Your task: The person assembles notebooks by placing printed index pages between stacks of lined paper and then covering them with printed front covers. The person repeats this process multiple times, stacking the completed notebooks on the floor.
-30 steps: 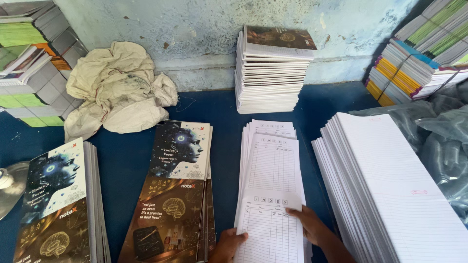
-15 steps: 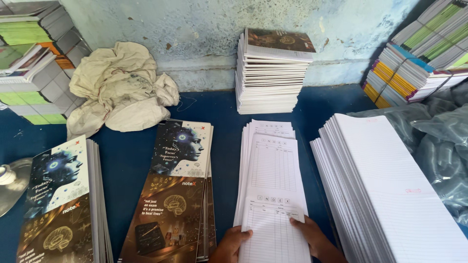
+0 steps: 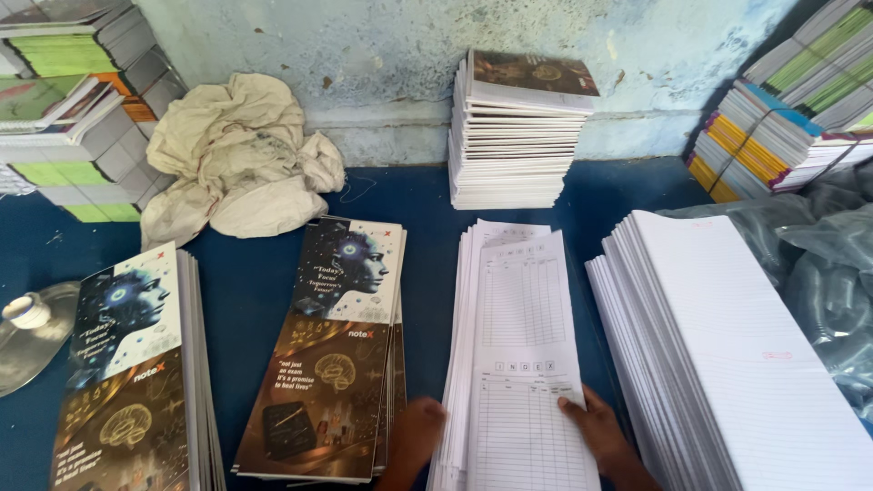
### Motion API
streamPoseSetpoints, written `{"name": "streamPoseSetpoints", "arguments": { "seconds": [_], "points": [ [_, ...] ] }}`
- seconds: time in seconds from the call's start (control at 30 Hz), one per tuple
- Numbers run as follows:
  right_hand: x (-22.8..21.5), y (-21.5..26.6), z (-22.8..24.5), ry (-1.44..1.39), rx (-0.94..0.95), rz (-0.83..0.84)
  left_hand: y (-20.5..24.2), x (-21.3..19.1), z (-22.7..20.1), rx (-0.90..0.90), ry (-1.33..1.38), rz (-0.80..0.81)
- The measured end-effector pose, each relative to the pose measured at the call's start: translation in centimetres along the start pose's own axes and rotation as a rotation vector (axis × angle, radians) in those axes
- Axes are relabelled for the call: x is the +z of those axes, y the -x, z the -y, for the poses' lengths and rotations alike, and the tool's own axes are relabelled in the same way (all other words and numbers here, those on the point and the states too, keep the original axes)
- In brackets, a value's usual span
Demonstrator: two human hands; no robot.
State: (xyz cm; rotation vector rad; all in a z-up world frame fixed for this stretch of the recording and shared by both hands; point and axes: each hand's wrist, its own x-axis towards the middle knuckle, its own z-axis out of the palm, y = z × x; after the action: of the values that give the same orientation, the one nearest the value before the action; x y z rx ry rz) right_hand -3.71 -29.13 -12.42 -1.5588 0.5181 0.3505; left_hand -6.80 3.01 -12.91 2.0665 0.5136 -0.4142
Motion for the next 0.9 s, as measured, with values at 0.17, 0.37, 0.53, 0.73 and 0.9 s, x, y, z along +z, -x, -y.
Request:
{"name": "streamPoseSetpoints", "arguments": {
  "seconds": [0.17,0.37,0.53,0.73,0.9],
  "points": [
    [0.4,1.5,1.3,0.022,-0.009,0.034,1.3,-6.2,0.8,0.268,-0.225,-0.362],
    [1.3,3.3,3.1,0.042,0.026,0.034,5.1,-11.9,-1.1,0.013,-0.827,-0.094],
    [1.3,3.6,3.4,0.073,0.001,0.025,7.2,-12.8,0.6,-0.109,-1.013,0.238],
    [1.0,3.9,3.0,0.058,-0.028,0.051,4.6,-10.9,4.2,-0.002,-0.909,0.123],
    [0.9,4.4,3.1,0.08,-0.021,0.018,4.8,-10.3,4.7,0.197,-0.8,0.023]
  ]
}}
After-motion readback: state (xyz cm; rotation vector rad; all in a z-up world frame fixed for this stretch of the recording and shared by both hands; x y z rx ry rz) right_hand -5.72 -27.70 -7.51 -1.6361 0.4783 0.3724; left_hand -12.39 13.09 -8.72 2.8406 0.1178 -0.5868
